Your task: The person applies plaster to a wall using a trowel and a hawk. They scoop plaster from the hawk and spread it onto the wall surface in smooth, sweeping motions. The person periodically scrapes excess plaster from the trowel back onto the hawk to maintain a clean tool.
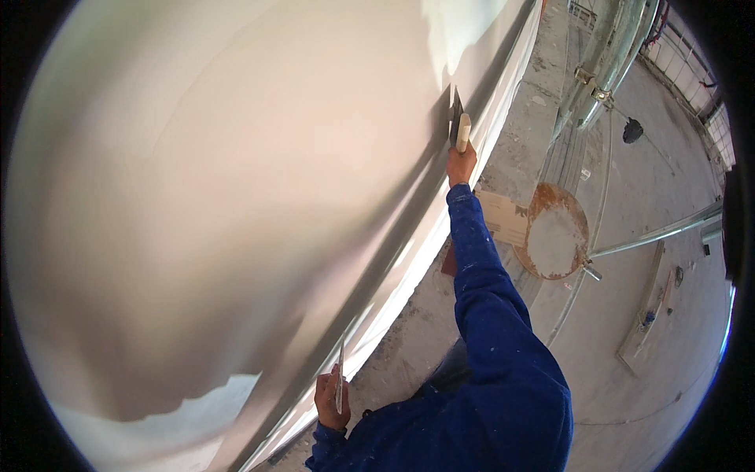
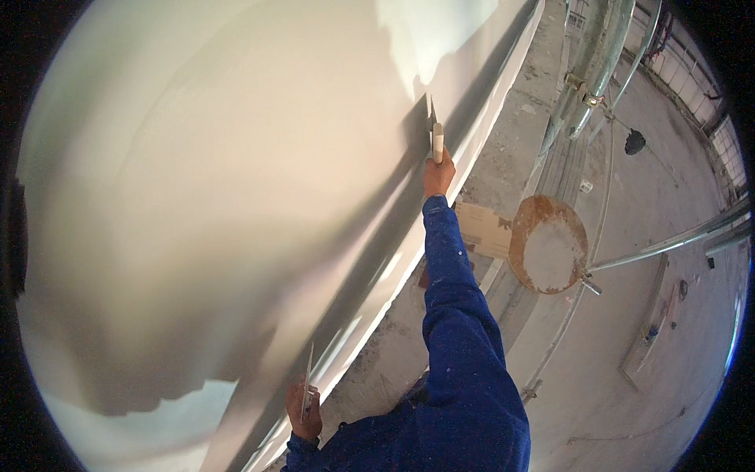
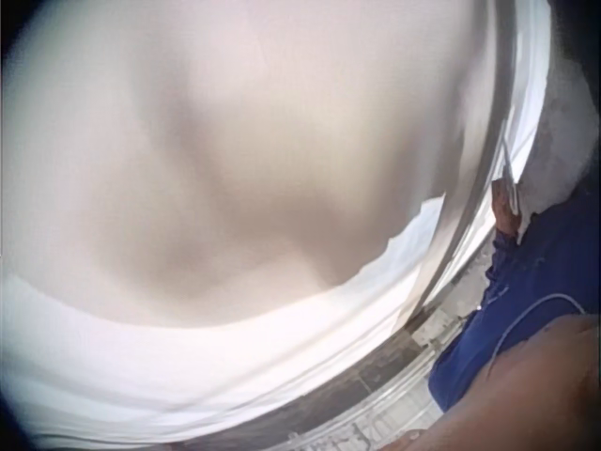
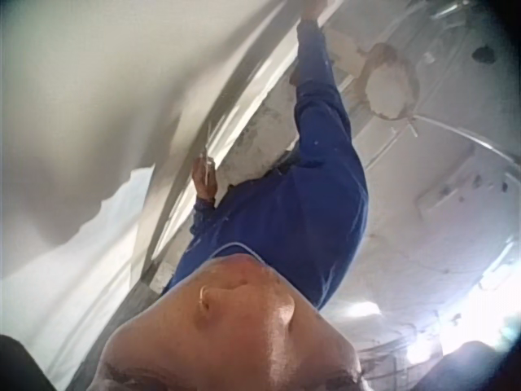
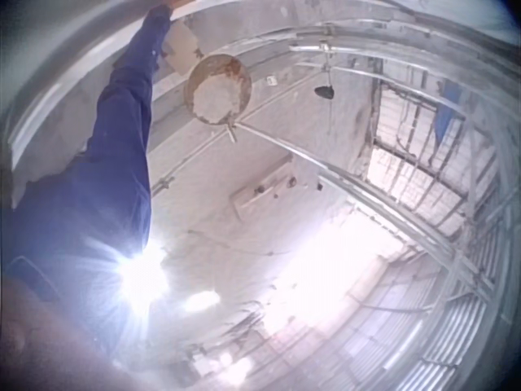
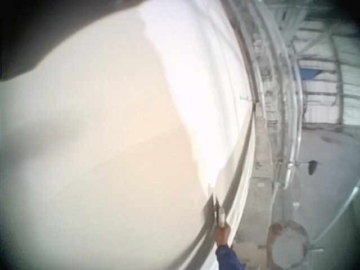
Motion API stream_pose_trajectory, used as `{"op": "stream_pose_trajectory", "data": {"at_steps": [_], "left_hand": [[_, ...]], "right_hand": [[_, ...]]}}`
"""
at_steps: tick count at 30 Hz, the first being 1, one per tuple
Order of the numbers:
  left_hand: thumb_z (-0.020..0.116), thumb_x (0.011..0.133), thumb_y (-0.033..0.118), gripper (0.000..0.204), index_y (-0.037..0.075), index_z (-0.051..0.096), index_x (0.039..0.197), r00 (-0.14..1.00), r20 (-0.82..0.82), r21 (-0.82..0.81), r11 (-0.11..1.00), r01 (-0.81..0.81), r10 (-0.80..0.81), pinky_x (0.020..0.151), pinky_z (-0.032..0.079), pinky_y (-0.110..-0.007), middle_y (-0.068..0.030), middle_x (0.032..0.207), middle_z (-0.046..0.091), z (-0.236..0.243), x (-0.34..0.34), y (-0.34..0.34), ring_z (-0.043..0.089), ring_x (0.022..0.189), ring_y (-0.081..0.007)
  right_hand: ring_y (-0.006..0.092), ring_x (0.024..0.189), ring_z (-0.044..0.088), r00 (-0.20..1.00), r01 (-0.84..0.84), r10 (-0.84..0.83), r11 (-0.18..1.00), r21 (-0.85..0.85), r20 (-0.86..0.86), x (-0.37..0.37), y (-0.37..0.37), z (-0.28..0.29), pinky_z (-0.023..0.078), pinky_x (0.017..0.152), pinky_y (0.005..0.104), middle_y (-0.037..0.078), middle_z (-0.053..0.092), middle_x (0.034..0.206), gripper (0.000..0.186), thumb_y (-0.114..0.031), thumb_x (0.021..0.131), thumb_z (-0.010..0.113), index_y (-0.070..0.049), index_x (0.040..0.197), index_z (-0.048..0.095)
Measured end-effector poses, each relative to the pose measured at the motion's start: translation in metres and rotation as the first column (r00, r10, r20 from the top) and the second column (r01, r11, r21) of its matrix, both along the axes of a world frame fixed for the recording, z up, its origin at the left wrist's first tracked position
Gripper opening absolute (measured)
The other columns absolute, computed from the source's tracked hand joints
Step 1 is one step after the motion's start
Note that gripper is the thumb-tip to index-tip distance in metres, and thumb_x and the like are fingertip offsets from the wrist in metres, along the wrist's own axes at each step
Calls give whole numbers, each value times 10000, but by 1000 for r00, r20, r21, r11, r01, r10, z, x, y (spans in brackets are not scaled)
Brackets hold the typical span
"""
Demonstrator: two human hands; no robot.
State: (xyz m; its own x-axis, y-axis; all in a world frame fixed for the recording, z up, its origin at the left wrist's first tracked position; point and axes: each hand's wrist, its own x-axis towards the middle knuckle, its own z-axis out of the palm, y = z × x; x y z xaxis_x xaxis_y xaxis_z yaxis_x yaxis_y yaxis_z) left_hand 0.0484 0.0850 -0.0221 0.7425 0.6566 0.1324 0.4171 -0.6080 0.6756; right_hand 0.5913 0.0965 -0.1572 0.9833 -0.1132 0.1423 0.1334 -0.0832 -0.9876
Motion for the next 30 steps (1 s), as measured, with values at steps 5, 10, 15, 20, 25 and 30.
{"op": "stream_pose_trajectory", "data": {"at_steps": [5, 10, 15, 20, 25, 30], "left_hand": [[577, 794, 81, 278, -20, 582, 1053, 996, -19, -50, 995, -85, 85, 641, 427, -362, -125, 778, 546, 0, -3, -3, 543, 714, -257], [550, 744, -59, 407, -32, 536, 1150, 999, -44, -75, 997, -6, 3, 666, 453, -327, -176, 851, 534, -9, -13, 0, 556, 750, -289], [560, 726, -76, 431, -34, 532, 1154, 999, -43, -96, 995, -4, 0, 685, 444, -324, -168, 861, 528, -4, -4, -4, 550, 767, -277], [573, 724, -75, 462, -6, 524, 1179, 999, 12, -17, 999, 38, -38, 681, 450, -328, -151, 843, 538, 10, 5, -12, 559, 762, -266], [571, 729, -79, 479, 10, 517, 1197, 1000, -25, -67, 998, -15, 14, 659, 456, -328, -141, 829, 541, 4, -3, -14, 564, 749, -255], [571, 736, -78, 458, -8, 523, 1185, 1000, -13, -53, 998, 17, -17, 652, 453, -320, -142, 820, 539, 5, 3, -11, 563, 732, -249]], "right_hand": [[319, 1009, 568, 995, -73, 77, 996, -59, 70, -5, 6, 5, 426, 888, 353, 214, 572, 1113, 521, 79, 735, 454, -69, 1232, 504], [348, 1108, 491, 984, -72, 76, 997, -25, 163, -54, 15, 24, 390, 941, 368, 203, 522, 1172, 677, 164, 652, 422, -96, 1275, 462], [331, 1101, 512, 970, -197, 198, 980, -18, 141, -113, -5, 17, 390, 938, 358, 210, 558, 1130, 594, 124, 651, 443, -48, 1216, 510], [300, 900, 611, 998, -55, 56, 998, -43, 20, -46, -31, 7, 456, 798, 343, 214, 618, 979, 482, 54, 701, 454, -18, 1172, 534], [301, 923, 609, 1000, -16, 17, 999, -44, 19, -11, -24, 33, 454, 811, 337, 206, 614, 1016, 499, 67, 714, 445, -39, 1193, 532], [296, 988, 587, 994, -43, 44, 999, -11, 98, 10, -12, 24, 434, 858, 330, 185, 609, 1061, 525, 78, 710, 441, -68, 1205, 534]]}}
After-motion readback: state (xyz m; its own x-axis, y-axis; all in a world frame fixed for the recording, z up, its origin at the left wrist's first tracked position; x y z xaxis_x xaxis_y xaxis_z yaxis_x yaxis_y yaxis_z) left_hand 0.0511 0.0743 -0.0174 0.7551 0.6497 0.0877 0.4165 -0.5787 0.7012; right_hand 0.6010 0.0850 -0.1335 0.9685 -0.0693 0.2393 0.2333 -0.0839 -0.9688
